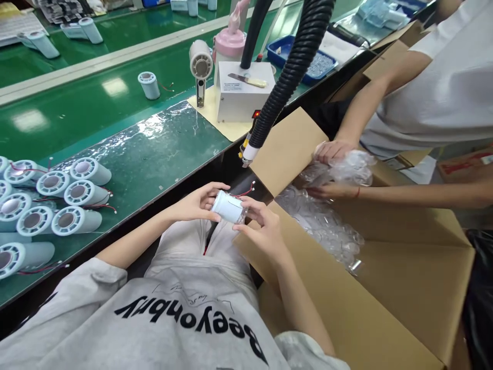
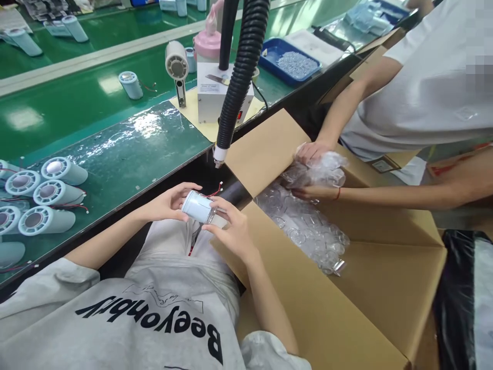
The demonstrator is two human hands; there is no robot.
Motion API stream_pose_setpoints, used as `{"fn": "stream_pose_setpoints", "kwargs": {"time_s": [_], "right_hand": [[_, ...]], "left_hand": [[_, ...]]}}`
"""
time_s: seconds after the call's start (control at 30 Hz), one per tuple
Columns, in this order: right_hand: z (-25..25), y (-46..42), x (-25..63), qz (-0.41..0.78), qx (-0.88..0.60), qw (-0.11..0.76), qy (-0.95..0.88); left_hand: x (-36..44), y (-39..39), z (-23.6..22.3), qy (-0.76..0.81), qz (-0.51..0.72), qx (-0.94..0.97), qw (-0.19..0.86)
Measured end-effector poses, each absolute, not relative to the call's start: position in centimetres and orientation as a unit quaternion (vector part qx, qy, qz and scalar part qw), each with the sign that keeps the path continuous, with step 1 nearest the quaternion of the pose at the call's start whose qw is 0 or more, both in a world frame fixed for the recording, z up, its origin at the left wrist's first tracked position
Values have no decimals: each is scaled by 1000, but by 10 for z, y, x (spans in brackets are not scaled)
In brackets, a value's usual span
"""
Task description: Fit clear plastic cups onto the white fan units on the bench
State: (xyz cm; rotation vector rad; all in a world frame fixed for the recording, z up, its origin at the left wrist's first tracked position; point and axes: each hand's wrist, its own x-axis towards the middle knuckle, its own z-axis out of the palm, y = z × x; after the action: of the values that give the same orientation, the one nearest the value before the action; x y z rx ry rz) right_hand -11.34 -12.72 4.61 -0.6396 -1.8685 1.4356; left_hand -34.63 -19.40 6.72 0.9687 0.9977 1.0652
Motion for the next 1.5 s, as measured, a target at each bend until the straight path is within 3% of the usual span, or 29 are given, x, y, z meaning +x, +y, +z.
{"fn": "stream_pose_setpoints", "kwargs": {"time_s": [0.17, 0.27, 0.4, 0.5, 0.57, 0.63, 0.83, 1.0, 1.17, 1.33, 1.5], "right_hand": [[63, -154, -103, 497, -251, 340, -758], [62, -173, -62, 409, -316, 388, -763], [50, -225, 57, 112, -634, 499, -580], [40, -276, 152, -52, -853, 392, -341], [37, -296, 194, -33, -914, 246, -321], [37, -292, 212, -3, -915, 167, -366], [26, -129, 155, 116, -763, 152, -618], [-29, 21, 38, 222, -578, 17, -785], [-80, 57, -49, 239, -479, -93, -839], [-88, 57, -43, 248, -516, -121, -811], [-53, 57, 17, 344, -616, -38, -707]], "left_hand": [[-339, -212, 78, 461, 430, 439, 641], [-332, -217, 76, 492, 426, 423, 630], [-328, -215, 63, 517, 425, 355, 653], [-326, -213, 56, 521, 405, 293, 692], [-324, -212, 54, 528, 395, 273, 700], [-323, -212, 53, 538, 386, 268, 700], [-325, -211, 50, 569, 367, 283, 680], [-328, -214, 53, 606, 367, 273, 651], [-336, -225, 66, 649, 370, 240, 620], [-347, -233, 69, 659, 370, 229, 613], [-349, -232, 62, 631, 383, 211, 641]]}}
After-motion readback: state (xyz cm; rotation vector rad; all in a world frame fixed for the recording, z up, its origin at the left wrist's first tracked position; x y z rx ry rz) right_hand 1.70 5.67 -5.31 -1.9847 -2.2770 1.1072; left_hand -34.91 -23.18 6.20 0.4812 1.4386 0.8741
